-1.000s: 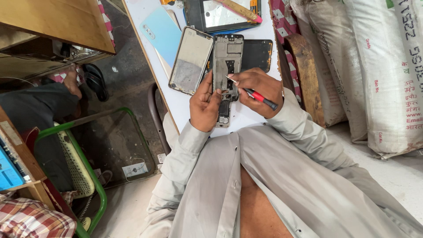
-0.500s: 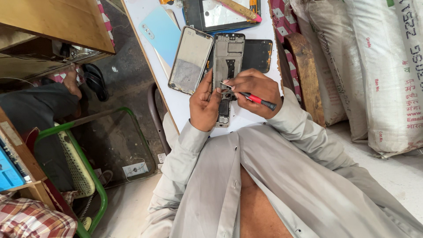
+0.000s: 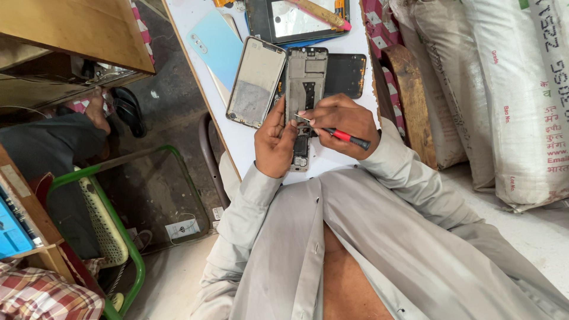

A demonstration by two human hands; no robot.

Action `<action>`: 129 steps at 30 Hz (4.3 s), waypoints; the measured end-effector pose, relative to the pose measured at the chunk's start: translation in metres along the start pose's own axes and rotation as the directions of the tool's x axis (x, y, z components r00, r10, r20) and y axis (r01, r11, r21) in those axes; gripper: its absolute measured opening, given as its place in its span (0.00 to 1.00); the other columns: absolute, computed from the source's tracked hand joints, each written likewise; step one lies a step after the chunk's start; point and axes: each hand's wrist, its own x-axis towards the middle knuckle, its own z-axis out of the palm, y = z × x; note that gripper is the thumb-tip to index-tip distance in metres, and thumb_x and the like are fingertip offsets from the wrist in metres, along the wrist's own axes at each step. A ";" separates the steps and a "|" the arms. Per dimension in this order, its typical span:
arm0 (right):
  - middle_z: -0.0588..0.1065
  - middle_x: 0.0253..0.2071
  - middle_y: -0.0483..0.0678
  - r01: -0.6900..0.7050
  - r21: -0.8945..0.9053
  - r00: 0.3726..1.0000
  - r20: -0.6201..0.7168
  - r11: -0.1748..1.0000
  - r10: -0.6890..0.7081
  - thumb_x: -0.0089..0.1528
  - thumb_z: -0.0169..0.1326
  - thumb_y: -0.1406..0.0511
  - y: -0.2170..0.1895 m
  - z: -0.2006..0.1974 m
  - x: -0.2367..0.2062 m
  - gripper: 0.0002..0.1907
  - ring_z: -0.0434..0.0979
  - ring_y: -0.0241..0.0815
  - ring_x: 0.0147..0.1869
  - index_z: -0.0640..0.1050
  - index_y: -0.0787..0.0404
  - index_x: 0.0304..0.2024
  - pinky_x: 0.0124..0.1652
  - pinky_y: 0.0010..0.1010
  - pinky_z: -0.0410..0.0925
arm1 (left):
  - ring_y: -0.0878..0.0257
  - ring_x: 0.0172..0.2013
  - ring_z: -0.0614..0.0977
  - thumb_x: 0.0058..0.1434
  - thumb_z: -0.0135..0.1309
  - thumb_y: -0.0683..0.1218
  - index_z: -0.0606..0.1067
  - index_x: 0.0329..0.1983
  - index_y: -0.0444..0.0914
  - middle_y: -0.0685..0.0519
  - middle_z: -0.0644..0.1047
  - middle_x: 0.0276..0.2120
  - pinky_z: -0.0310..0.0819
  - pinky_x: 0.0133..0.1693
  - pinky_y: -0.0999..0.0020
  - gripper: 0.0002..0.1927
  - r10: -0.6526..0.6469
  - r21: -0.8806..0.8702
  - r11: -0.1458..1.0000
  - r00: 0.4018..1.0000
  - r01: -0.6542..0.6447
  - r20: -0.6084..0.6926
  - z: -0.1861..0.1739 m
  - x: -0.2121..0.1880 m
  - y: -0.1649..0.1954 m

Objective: The person uses a screwdriver to remove screws from a disassembled smartphone chassis. They then use a small tool to pry and adjust internal components within the phone frame. The person continues to manipulate the phone parts on a cluttered workbench.

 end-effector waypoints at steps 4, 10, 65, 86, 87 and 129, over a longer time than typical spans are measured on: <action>0.79 0.55 0.54 -0.001 -0.038 1.000 -0.018 0.999 0.001 0.61 0.59 0.75 0.002 0.001 0.000 0.12 0.79 0.52 0.54 0.76 0.65 0.47 0.53 0.37 0.75 | 0.63 0.62 0.75 0.71 0.41 0.31 0.57 0.76 0.27 0.43 0.73 0.64 0.68 0.62 0.72 0.29 -0.008 -0.006 1.000 1.000 0.008 -0.004 0.000 0.002 0.000; 0.79 0.55 0.56 0.006 -0.039 1.000 -0.009 0.999 -0.007 0.61 0.58 0.76 0.001 0.001 0.001 0.12 0.79 0.52 0.54 0.76 0.65 0.47 0.53 0.37 0.75 | 0.63 0.63 0.75 0.72 0.41 0.31 0.56 0.76 0.27 0.43 0.72 0.65 0.67 0.63 0.72 0.29 0.013 -0.017 1.000 1.000 -0.013 0.000 0.002 0.003 -0.002; 0.79 0.54 0.52 0.009 -0.068 1.000 -0.018 0.998 -0.010 0.58 0.60 0.76 0.001 -0.002 0.000 0.13 0.80 0.52 0.54 0.76 0.63 0.45 0.53 0.39 0.75 | 0.63 0.63 0.75 0.72 0.42 0.31 0.56 0.75 0.27 0.43 0.71 0.66 0.68 0.63 0.72 0.28 -0.004 0.024 1.000 1.000 0.004 -0.031 0.001 0.001 -0.001; 0.80 0.54 0.53 0.004 -0.070 1.000 -0.014 0.998 -0.005 0.58 0.60 0.75 -0.001 0.002 0.006 0.11 0.80 0.51 0.53 0.76 0.64 0.43 0.51 0.38 0.73 | 0.62 0.64 0.74 0.72 0.42 0.31 0.56 0.75 0.26 0.42 0.71 0.66 0.67 0.64 0.70 0.28 0.019 0.029 0.999 1.000 -0.019 -0.010 -0.003 0.003 -0.001; 0.80 0.52 0.51 0.026 -0.058 1.000 0.004 0.998 -0.026 0.57 0.60 0.75 0.000 0.002 0.005 0.11 0.80 0.50 0.52 0.77 0.63 0.42 0.50 0.38 0.72 | 0.62 0.64 0.74 0.72 0.42 0.31 0.56 0.75 0.26 0.42 0.71 0.66 0.67 0.64 0.70 0.28 0.020 0.021 1.000 1.000 -0.020 -0.007 -0.003 0.002 -0.001; 0.80 0.52 0.48 0.097 -0.139 0.995 0.033 0.986 -0.094 0.56 0.62 0.74 0.001 0.002 0.005 0.12 0.79 0.48 0.52 0.78 0.63 0.43 0.51 0.42 0.69 | 0.64 0.60 0.77 0.72 0.43 0.31 0.57 0.75 0.27 0.44 0.73 0.63 0.69 0.61 0.72 0.28 0.011 0.009 1.000 0.999 -0.011 -0.043 0.001 0.004 0.003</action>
